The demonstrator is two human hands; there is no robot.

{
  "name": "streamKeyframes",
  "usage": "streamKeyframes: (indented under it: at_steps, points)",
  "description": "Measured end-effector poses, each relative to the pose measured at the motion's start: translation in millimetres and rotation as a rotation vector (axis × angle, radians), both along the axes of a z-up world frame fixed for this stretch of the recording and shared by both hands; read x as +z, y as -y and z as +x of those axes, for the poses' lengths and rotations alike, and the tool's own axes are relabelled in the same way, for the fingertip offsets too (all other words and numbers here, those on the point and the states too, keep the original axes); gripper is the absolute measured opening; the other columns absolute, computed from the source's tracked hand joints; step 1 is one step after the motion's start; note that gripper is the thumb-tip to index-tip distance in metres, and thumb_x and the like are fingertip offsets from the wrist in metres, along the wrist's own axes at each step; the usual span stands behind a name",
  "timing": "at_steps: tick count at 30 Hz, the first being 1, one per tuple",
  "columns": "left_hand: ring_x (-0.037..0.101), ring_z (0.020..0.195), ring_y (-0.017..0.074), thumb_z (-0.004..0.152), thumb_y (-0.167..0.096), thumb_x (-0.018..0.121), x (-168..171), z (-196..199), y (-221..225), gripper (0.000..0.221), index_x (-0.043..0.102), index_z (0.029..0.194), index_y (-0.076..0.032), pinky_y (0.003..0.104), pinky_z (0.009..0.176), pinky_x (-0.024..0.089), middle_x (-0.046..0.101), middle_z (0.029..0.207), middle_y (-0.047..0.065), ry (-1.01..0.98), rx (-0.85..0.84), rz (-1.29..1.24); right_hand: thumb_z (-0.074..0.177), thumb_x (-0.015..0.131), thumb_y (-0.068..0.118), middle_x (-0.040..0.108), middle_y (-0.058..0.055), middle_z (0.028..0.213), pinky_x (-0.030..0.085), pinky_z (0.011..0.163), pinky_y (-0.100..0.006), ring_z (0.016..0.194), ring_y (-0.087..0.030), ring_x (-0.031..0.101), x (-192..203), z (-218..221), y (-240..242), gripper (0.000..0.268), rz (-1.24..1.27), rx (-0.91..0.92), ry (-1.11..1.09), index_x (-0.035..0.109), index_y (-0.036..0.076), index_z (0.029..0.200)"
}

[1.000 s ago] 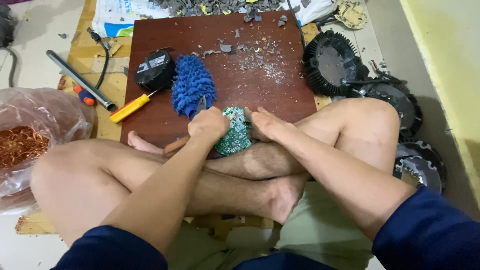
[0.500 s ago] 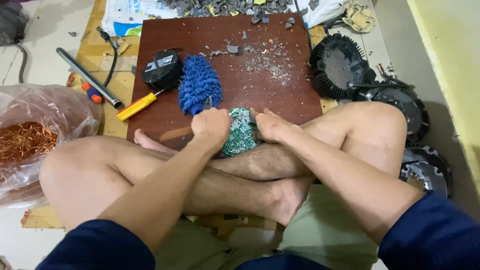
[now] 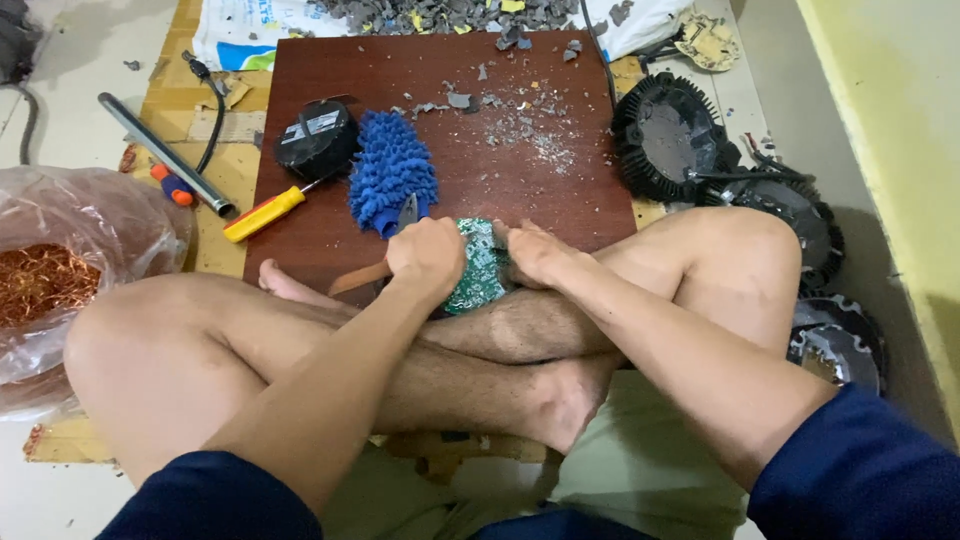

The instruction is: Removing the circuit board and prying off the back cover of an electronic device using pliers and hands.

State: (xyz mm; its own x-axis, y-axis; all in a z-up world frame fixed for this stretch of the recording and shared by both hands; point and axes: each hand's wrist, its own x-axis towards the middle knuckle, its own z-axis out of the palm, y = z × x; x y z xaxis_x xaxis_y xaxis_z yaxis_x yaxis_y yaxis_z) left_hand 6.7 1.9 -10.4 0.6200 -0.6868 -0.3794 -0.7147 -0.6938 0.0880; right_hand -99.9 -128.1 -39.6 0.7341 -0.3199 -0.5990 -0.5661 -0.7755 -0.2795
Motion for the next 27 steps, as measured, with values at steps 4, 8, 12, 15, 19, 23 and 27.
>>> streamKeyframes:
  at_steps: [4,8,12,15,19,23,27]
  points:
    - [0.077,0.104,0.0379,0.104,-0.017,0.051,-19.8,-0.3,5.7,0.032,0.082,0.109,-0.009,0.055,0.081,0.061,0.080,0.103,0.010,0.055,-0.086,0.025,0.095,0.075,0.034,0.037,-0.030,0.166,0.031,0.127,-0.055,0.160,-0.039,0.028,18.3,-5.0,-8.5,0.090,-0.059,0.005,-0.037,0.028,0.017,0.169]
    - [0.075,0.109,0.0409,0.108,-0.028,0.052,-15.5,7.3,-0.9,0.036,0.078,0.117,-0.005,0.060,0.080,0.060,0.079,0.110,0.017,0.019,-0.056,0.016,0.096,0.073,0.031,0.032,-0.034,0.167,0.029,0.128,-0.056,0.161,-0.040,0.025,15.2,-0.9,-8.0,0.090,-0.035,-0.031,-0.047,0.025,0.015,0.170]
    - [0.073,0.116,0.0426,0.109,-0.037,0.053,5.2,7.4,-8.1,0.042,0.078,0.121,-0.005,0.061,0.088,0.059,0.079,0.118,0.020,-0.045,-0.053,0.016,0.091,0.081,0.031,0.033,-0.035,0.165,0.029,0.128,-0.056,0.160,-0.040,0.026,7.7,-4.2,-2.0,0.097,-0.020,-0.030,-0.008,0.025,0.019,0.170]
    - [0.074,0.115,0.0421,0.105,-0.032,0.052,16.7,9.1,-5.2,0.038,0.079,0.118,-0.009,0.058,0.090,0.059,0.079,0.116,0.017,-0.027,-0.040,0.008,0.091,0.080,0.029,0.037,-0.033,0.164,0.029,0.129,-0.055,0.160,-0.039,0.027,12.9,-4.9,-5.8,0.094,-0.004,-0.045,0.015,0.028,0.020,0.169]
    - [0.071,0.122,0.0401,0.107,-0.035,0.052,9.7,7.0,-4.5,0.039,0.076,0.128,-0.012,0.057,0.098,0.057,0.077,0.125,0.016,-0.100,-0.091,0.026,0.091,0.080,0.030,0.033,-0.033,0.166,0.028,0.129,-0.056,0.160,-0.037,0.025,13.7,-8.7,-4.7,0.094,-0.018,-0.076,-0.001,0.028,0.023,0.169]
    - [0.073,0.117,0.0394,0.104,-0.033,0.052,10.7,11.8,0.3,0.038,0.077,0.120,-0.009,0.058,0.094,0.058,0.078,0.119,0.017,-0.065,-0.001,-0.015,0.093,0.079,0.028,0.046,-0.027,0.162,0.027,0.129,-0.054,0.160,-0.037,0.028,29.0,-7.1,-9.6,0.093,-0.032,-0.017,0.037,0.028,0.016,0.169]
    - [0.076,0.110,0.0386,0.103,-0.016,0.047,0.6,4.9,-0.5,0.036,0.082,0.110,-0.009,0.055,0.087,0.062,0.081,0.111,0.014,0.063,-0.090,0.002,0.091,0.079,0.024,0.039,-0.030,0.165,0.028,0.129,-0.054,0.161,-0.036,0.025,13.3,-8.4,-7.5,0.095,-0.065,-0.045,-0.018,0.025,0.021,0.170]
